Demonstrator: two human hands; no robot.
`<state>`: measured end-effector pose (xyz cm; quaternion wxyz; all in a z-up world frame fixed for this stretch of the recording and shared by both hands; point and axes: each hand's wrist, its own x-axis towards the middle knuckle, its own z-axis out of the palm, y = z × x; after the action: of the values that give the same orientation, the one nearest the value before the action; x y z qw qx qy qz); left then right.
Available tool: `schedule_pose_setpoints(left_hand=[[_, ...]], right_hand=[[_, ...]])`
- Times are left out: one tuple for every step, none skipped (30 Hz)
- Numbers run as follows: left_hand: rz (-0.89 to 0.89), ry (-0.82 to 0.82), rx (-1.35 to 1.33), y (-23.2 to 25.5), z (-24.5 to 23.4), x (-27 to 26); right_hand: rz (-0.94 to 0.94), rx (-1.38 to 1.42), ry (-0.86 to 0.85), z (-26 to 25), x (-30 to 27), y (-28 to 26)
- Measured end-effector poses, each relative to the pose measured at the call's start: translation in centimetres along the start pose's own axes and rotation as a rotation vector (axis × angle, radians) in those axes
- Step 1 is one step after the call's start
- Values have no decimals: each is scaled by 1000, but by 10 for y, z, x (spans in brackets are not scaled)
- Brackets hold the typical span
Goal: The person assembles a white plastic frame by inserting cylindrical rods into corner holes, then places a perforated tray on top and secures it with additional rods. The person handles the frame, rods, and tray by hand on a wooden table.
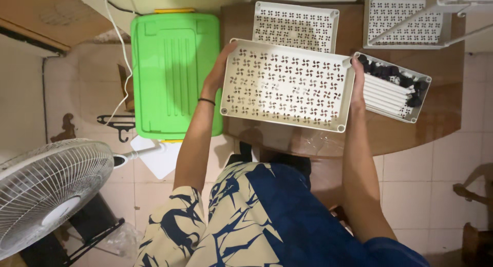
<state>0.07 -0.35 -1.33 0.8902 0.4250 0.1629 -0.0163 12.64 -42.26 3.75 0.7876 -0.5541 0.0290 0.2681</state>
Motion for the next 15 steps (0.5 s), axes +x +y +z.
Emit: schedule_pose_setpoints(left_hand=[[-8,22,-13,-2,1,-1],[-30,20,-26,-3,4,-1],[-46,21,-38,-1,7,-2],[-62,23,-50,1,11,-3],[-35,45,-62,2,14,-7],[-8,67,-74,2,18,-12],[20,86,-86,3,22,-13],[0,79,-110,5,25,-11],[-24,75,-136,4,26,-11],[-47,71,-162,2,27,-11],[-36,75,-156,2,26,-8],[-26,79,-150,1,24,-5],[-17,82,-145,-2,21,-3],[10,74,-134,-6,18,-2],[38,64,-122,-9,15,1]], right_hand=[[32,20,18,-2,-1,3],[42,54,27,-4,-1,6],[53,87,29,-4,2,9],[63,120,32,-4,6,10],[29,157,-9,-4,10,13],[-5,195,-49,-4,14,16],[-41,231,-89,-5,18,18],[-22,215,-65,-7,21,19],[2,200,-39,-11,21,21],[25,184,-14,-15,20,24],[4,191,-15,-18,22,27],[-18,199,-16,-21,22,29],[-40,206,-14,-24,22,31],[-40,218,-28,-26,23,33],[-42,231,-42,-29,24,34]])
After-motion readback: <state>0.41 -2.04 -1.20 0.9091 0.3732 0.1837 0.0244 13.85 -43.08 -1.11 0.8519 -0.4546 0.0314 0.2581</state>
